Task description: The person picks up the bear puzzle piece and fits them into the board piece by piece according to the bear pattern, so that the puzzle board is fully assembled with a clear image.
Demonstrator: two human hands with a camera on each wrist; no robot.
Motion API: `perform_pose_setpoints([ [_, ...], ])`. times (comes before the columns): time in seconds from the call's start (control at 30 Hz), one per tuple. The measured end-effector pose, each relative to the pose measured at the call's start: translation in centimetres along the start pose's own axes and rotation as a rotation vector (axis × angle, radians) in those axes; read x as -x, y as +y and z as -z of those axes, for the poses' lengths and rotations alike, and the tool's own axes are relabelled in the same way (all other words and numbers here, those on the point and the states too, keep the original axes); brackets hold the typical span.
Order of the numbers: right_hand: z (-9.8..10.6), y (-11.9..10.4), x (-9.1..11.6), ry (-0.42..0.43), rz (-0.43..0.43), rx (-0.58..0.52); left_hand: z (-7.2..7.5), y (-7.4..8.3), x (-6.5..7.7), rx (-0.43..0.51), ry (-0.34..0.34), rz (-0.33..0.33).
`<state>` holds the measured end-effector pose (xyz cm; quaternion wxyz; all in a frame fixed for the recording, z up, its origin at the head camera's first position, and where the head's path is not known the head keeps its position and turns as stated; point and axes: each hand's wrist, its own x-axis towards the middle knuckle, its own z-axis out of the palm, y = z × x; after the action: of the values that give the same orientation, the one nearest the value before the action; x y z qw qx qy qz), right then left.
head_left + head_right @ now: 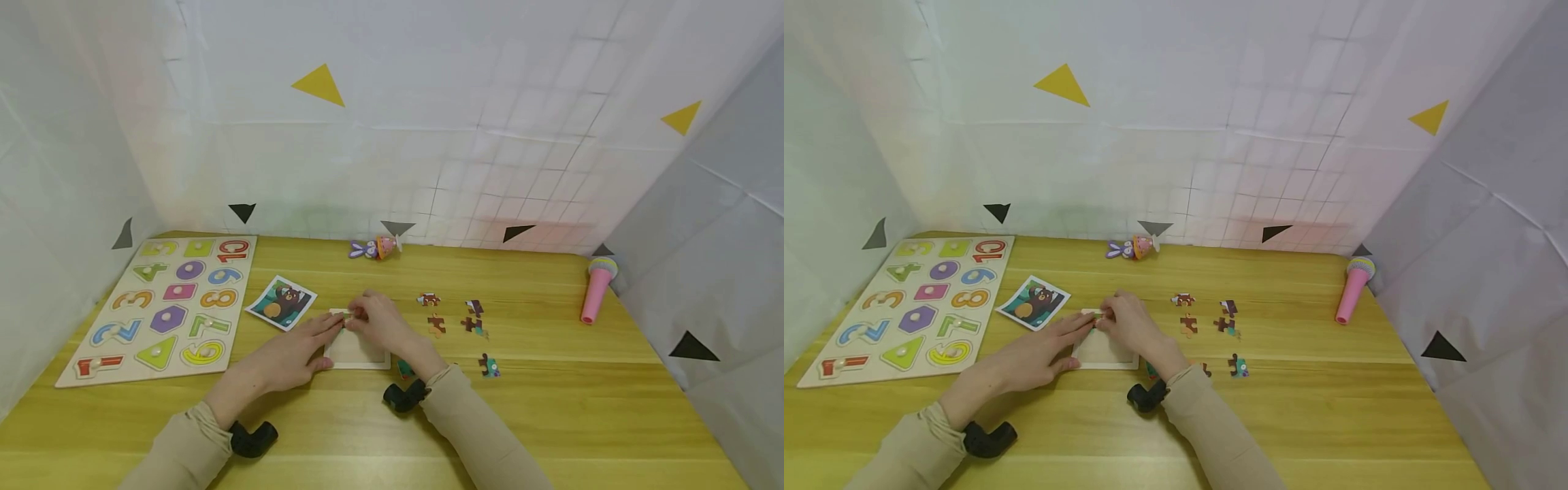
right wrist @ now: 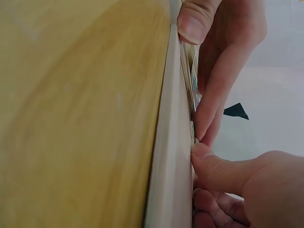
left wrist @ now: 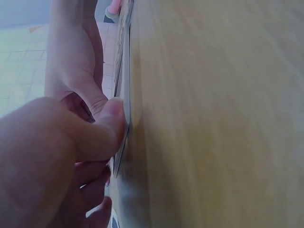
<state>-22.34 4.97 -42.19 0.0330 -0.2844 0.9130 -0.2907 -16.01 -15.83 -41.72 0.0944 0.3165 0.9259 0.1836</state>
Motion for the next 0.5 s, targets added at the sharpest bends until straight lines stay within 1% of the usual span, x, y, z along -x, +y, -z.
perform_pose_setpoints([
  [0.2, 0.0, 0.2, -0.1, 0.001, 0.013, -0.013, 0.0, 0.0, 0.0, 0.021, -0.023, 0.003],
  [0.3, 0.1, 0.7, 0.0, -0.003, 0.033, -0.057, -0.1, -0.1, 0.0, 0.027, -0.023, 0.001],
  [0.4, 0.7, 1.0, 0.4, -0.013, 0.045, -0.122, -0.1, -0.2, 0.0, 0.028, -0.025, 0.0],
  [0.47, 1.2, 1.1, 0.8, -0.017, 0.041, -0.156, -0.1, -0.2, 0.0, 0.03, -0.028, 0.003],
  [0.5, 1.6, 1.1, 1.0, -0.024, 0.026, -0.171, -0.2, -0.2, 0.0, 0.031, -0.029, 0.004],
])
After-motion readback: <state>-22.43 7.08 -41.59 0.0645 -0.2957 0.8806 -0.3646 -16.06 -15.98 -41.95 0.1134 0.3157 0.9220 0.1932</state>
